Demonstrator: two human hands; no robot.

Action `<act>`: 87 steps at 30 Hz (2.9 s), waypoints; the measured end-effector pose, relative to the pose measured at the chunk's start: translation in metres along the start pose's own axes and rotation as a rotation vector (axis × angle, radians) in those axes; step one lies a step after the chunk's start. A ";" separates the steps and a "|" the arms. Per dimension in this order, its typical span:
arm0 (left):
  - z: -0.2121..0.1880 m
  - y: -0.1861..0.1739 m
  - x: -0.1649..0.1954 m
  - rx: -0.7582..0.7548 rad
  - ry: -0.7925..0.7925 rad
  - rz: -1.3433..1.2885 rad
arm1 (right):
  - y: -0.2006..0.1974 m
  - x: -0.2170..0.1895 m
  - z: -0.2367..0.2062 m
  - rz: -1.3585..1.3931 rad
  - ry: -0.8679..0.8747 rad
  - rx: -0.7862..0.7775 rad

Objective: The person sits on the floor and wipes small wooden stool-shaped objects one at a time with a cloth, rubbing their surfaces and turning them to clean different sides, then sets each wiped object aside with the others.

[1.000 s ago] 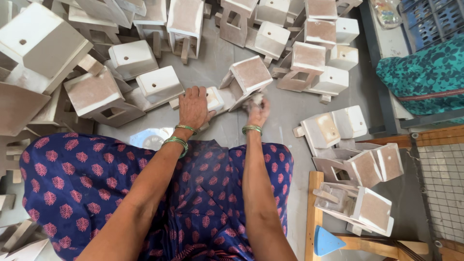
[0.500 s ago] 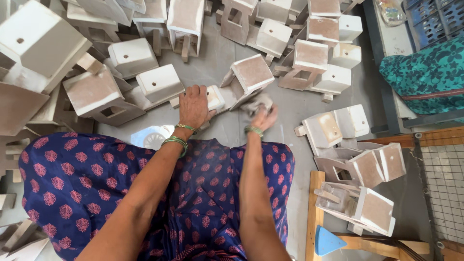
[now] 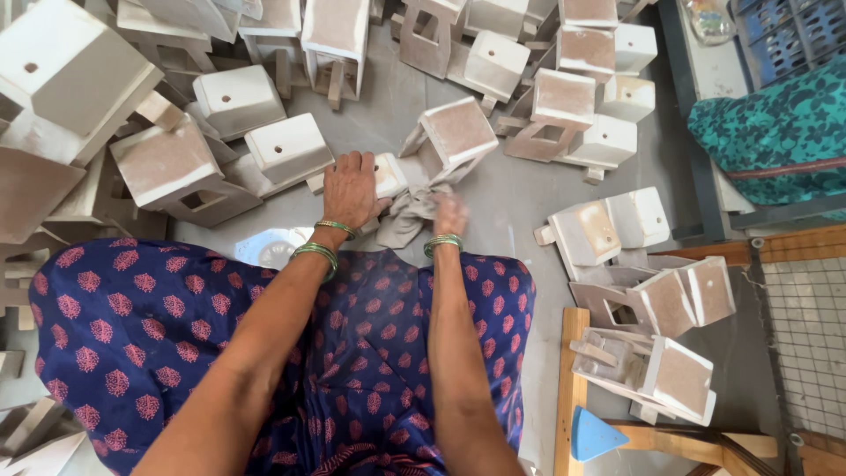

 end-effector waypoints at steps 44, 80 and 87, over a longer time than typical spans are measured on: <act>-0.148 0.102 -0.063 -0.609 -0.742 -1.998 | 0.006 -0.158 -0.196 -0.434 -1.024 -0.203; -0.130 0.023 -0.059 -0.078 -0.497 -1.622 | 0.020 -0.205 -0.149 -0.213 -0.838 -0.367; -0.131 0.009 -0.079 0.292 -0.347 -1.323 | 0.078 -0.185 -0.192 -0.603 -1.024 -0.427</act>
Point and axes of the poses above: each hand's wrist, its own z-axis towards the middle knuckle, its own y-axis out of the palm, x = y × z, the point moved 10 cm from there along z, towards the middle knuckle, and after that the axes turned 4 degrees about -x, right-handed, at the moved point
